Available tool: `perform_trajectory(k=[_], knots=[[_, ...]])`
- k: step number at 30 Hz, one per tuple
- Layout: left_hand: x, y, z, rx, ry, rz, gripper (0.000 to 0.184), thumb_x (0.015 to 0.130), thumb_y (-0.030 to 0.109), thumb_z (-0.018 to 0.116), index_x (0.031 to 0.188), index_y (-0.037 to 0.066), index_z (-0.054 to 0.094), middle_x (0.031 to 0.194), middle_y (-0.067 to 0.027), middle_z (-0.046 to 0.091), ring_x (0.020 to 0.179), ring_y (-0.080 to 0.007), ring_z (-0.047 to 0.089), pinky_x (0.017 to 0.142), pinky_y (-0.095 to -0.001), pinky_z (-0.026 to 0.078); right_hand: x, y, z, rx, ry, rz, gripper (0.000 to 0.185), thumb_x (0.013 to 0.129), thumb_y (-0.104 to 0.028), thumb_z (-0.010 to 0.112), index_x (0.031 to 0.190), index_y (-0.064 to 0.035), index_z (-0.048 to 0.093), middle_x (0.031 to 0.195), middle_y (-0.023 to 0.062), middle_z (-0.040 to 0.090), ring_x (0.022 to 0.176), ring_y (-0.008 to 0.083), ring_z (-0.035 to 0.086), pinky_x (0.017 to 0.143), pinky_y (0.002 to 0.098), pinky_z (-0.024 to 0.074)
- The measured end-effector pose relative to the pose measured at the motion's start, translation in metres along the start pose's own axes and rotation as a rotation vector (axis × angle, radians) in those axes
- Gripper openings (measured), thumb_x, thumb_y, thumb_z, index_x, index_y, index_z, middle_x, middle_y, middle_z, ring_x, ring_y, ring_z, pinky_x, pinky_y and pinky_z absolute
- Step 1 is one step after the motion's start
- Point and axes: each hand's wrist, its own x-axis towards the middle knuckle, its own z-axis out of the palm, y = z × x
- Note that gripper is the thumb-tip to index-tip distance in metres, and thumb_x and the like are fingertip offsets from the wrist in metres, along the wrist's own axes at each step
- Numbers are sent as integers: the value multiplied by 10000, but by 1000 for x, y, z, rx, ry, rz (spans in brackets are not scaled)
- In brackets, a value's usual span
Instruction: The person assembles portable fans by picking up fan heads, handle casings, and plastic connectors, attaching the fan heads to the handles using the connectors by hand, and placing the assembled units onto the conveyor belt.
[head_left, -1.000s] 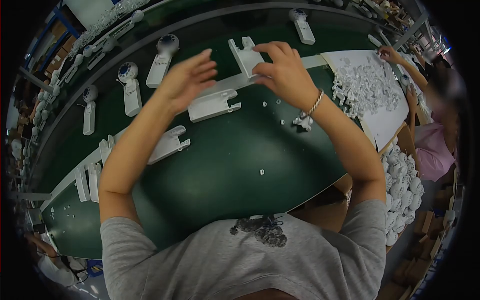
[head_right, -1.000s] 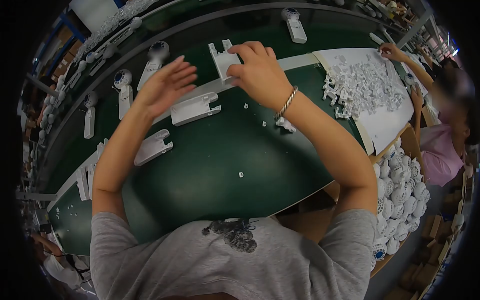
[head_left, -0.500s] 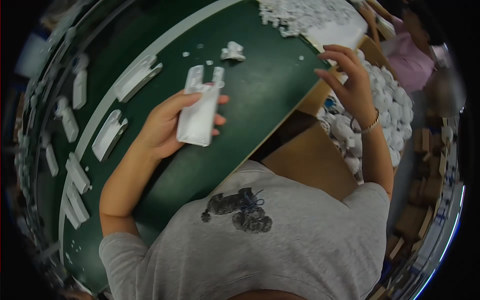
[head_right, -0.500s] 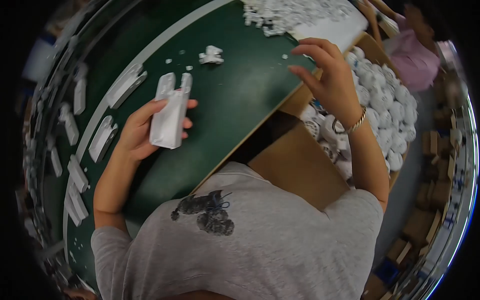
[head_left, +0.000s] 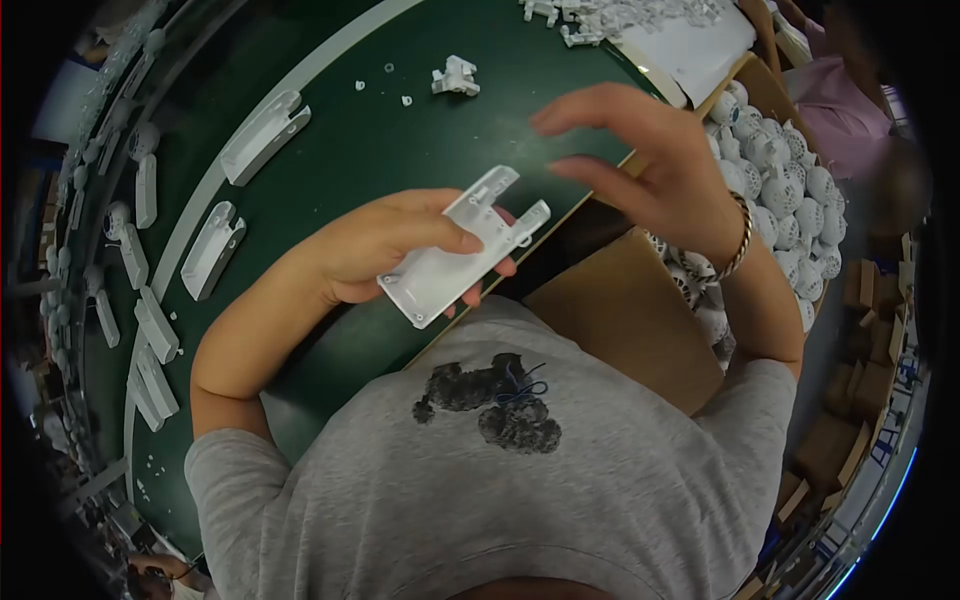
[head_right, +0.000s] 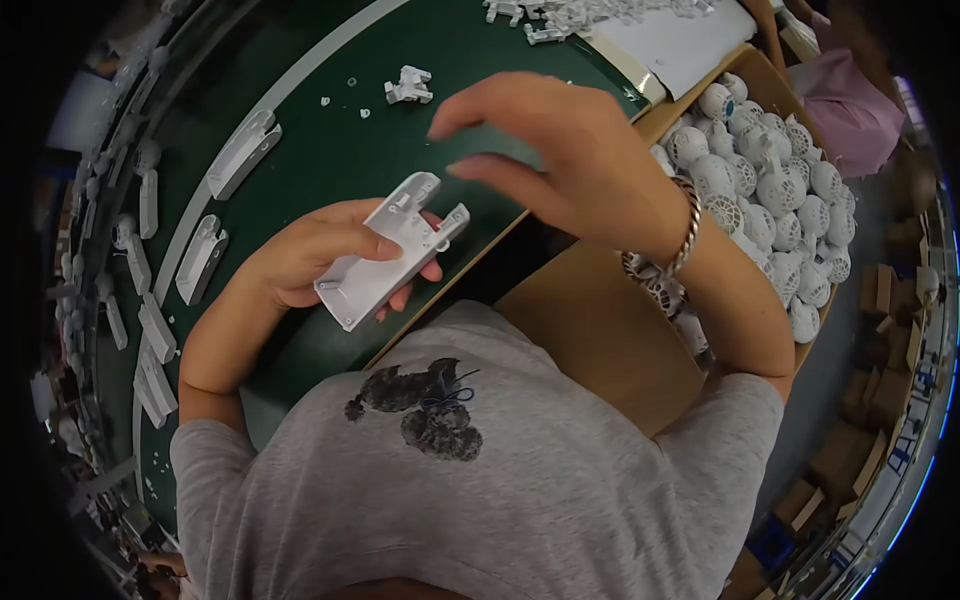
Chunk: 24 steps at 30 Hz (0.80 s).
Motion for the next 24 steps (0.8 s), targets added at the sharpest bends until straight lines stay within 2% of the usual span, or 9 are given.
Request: perform_trajectory(k=[2, 5, 9, 15, 20, 21, 22, 23, 24], knots=[[-3, 1, 6, 25, -9, -21, 397, 812, 138, 545, 1157, -28, 440, 985, -146, 608, 706, -178, 628, 570, -275, 529, 13, -2, 17, 47, -148, -46, 152, 752, -126, 633, 891, -82, 587, 852, 70, 618, 790, 256, 587, 704, 344, 453], [-7, -2, 6, 33, -16, -46, 399, 815, 146, 550, 1159, -22, 440, 992, -144, 611, 710, -168, 629, 560, -262, 524, 19, -5, 24, 22, -296, -64, 172, 715, -85, 679, 867, -91, 600, 795, 38, 616, 726, 226, 584, 672, 307, 447], [-7, -6, 4, 55, -27, -87, 392, 822, 122, 544, 1171, -17, 433, 982, -142, 611, 714, -175, 629, 563, -261, 520, 16, -12, 30, 0, -288, -120, 130, 722, -107, 632, 804, -94, 531, 691, 29, 558, 636, 230, 553, 598, 329, 436], [-4, -16, 13, 11, -18, -102, 395, 824, 74, 506, 1199, 11, 401, 964, -139, 592, 703, -196, 619, 597, -284, 517, -5, -27, 40, -352, -187, -247, 118, 706, -124, 543, 792, -73, 482, 690, 57, 512, 593, 232, 538, 581, 313, 454], [1, -15, 14, -44, -53, -68, 448, 825, 112, 525, 1238, 7, 385, 975, -146, 587, 714, -204, 622, 608, -296, 525, -16, 9, 14, 41, -45, 86, 347, 762, -324, 671, 939, -59, 534, 892, 92, 596, 821, 262, 601, 669, 349, 486], [-1, -12, 12, -38, -26, -34, 453, 828, 115, 526, 1243, 3, 383, 984, -151, 583, 722, -206, 622, 607, -301, 526, -18, 15, -10, 42, -2, 290, 391, 758, -340, 682, 970, -42, 543, 913, 107, 599, 829, 252, 605, 688, 335, 489], [-4, -8, 8, -34, 3, 1, 458, 830, 119, 527, 1247, -1, 381, 994, -157, 579, 730, -208, 622, 607, -306, 527, -26, 35, -31, -79, 44, 465, 397, 756, -339, 686, 966, -28, 556, 929, 110, 607, 825, 248, 614, 691, 326, 489], [-5, -4, 5, -21, 23, 52, 467, 830, 124, 532, 1247, -19, 376, 1010, -169, 570, 747, -211, 620, 609, -311, 530, -44, 68, -51, -339, 15, 471, 296, 784, -226, 676, 975, -35, 555, 880, 82, 608, 822, 180, 602, 684, 283, 486], [-6, -1, 1, -9, 59, 96, 475, 830, 132, 537, 1247, -26, 374, 1010, -171, 569, 750, -209, 620, 610, -312, 532, -62, 93, -70, -541, -126, 675, 302, 774, -230, 678, 973, -33, 564, 888, 106, 629, 863, 222, 618, 710, 317, 491]])
